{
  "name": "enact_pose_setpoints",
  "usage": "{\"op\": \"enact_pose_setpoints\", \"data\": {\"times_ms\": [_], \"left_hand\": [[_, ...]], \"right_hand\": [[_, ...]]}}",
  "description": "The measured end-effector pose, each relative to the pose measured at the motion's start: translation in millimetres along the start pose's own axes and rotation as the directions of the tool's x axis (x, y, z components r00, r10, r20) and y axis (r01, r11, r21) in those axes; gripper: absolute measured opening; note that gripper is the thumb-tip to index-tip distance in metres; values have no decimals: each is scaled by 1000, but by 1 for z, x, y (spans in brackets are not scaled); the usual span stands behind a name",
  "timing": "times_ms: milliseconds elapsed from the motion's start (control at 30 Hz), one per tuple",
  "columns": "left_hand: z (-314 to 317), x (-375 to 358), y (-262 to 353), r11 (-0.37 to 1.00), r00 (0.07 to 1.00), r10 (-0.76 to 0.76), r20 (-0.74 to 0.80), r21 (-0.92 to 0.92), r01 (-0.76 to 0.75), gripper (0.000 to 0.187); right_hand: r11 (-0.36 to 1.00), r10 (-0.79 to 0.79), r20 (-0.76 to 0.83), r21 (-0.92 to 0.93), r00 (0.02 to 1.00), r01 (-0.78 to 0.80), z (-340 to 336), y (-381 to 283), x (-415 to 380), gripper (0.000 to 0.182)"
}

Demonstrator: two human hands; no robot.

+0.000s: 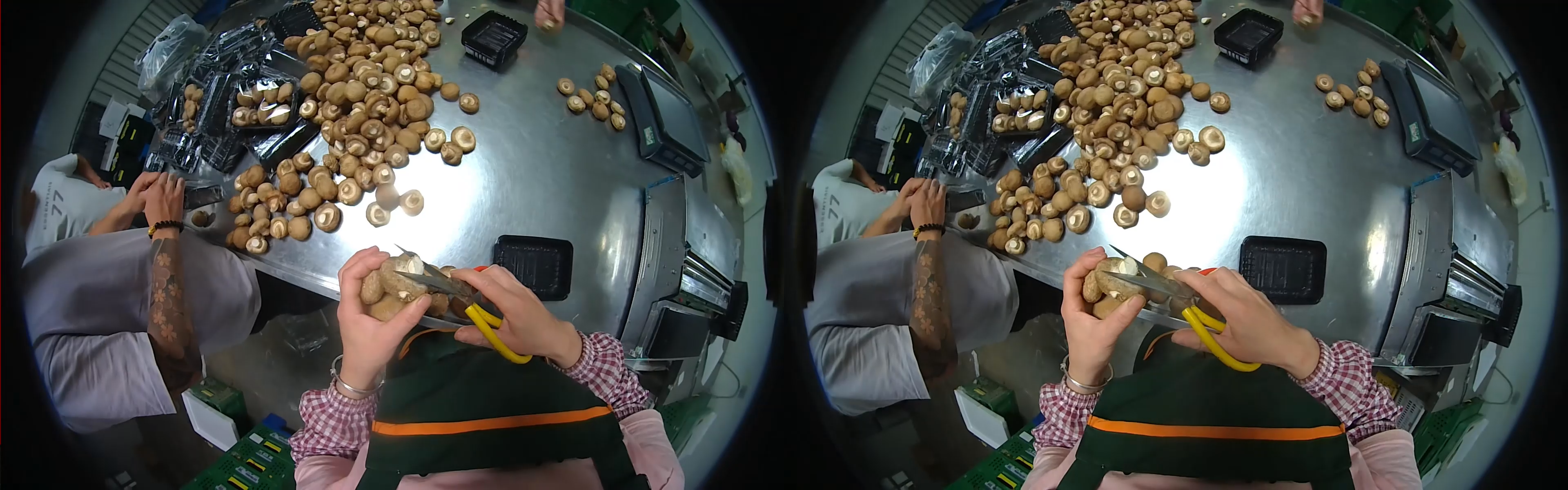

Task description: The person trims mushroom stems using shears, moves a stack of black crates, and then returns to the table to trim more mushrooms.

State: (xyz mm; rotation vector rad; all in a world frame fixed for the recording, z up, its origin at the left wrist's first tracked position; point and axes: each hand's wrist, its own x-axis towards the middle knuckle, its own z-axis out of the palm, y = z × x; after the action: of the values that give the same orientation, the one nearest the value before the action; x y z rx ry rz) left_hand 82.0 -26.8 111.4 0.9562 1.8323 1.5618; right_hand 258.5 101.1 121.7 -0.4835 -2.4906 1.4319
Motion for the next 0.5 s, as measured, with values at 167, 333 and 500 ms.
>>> {"op": "enact_pose_setpoints", "data": {"times_ms": [167,333,500], "left_hand": [[3,-2,0,995,1000,20,10,102,-21,59],[6,-3,2,984,989,-148,-16,-101,145,54],[7,-6,7,959,973,-232,-3,-168,228,55]], "right_hand": [[998,46,36,43,998,-48,3,2,-6,72],[1000,26,14,-8,1000,-26,9,6,-6,66],[989,143,71,37,987,-145,14,9,-10,57]]}}
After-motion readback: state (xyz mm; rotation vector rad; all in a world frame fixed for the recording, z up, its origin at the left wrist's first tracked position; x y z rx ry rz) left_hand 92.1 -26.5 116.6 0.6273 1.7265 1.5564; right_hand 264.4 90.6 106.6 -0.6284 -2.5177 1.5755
